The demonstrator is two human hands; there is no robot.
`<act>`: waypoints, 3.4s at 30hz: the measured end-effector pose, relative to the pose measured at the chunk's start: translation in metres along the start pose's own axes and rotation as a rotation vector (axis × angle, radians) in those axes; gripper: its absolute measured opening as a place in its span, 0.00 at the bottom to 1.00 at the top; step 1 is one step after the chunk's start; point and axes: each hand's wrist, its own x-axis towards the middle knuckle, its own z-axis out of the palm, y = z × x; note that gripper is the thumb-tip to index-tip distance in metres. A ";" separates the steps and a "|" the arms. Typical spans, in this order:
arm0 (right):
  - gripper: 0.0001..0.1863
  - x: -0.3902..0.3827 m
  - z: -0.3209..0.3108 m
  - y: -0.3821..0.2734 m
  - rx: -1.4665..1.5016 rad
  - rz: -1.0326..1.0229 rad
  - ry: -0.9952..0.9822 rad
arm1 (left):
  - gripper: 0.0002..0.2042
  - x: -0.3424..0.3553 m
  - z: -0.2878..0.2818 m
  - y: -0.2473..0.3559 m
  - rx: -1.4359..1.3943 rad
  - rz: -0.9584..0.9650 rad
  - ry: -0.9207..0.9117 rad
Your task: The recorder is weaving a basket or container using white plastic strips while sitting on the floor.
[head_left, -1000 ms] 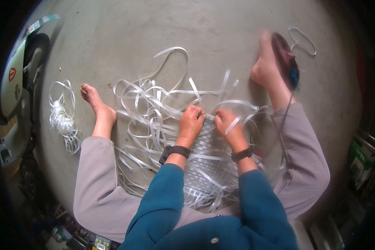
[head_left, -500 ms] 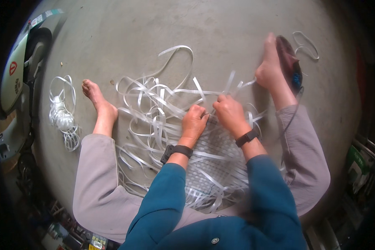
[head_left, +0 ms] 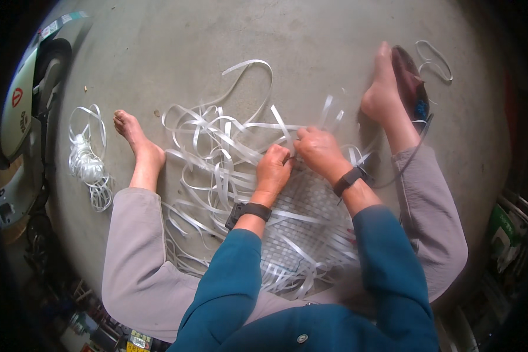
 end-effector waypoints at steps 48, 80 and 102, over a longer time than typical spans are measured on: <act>0.04 -0.010 -0.015 -0.036 0.499 0.452 0.327 | 0.09 0.005 0.001 0.004 -0.062 -0.247 -0.101; 0.14 -0.059 0.070 -0.061 0.612 0.918 -0.012 | 0.06 0.002 0.003 0.012 -0.078 -0.204 -0.029; 0.08 -0.063 0.055 -0.060 0.808 0.918 0.343 | 0.07 0.000 -0.001 0.005 0.013 -0.191 -0.007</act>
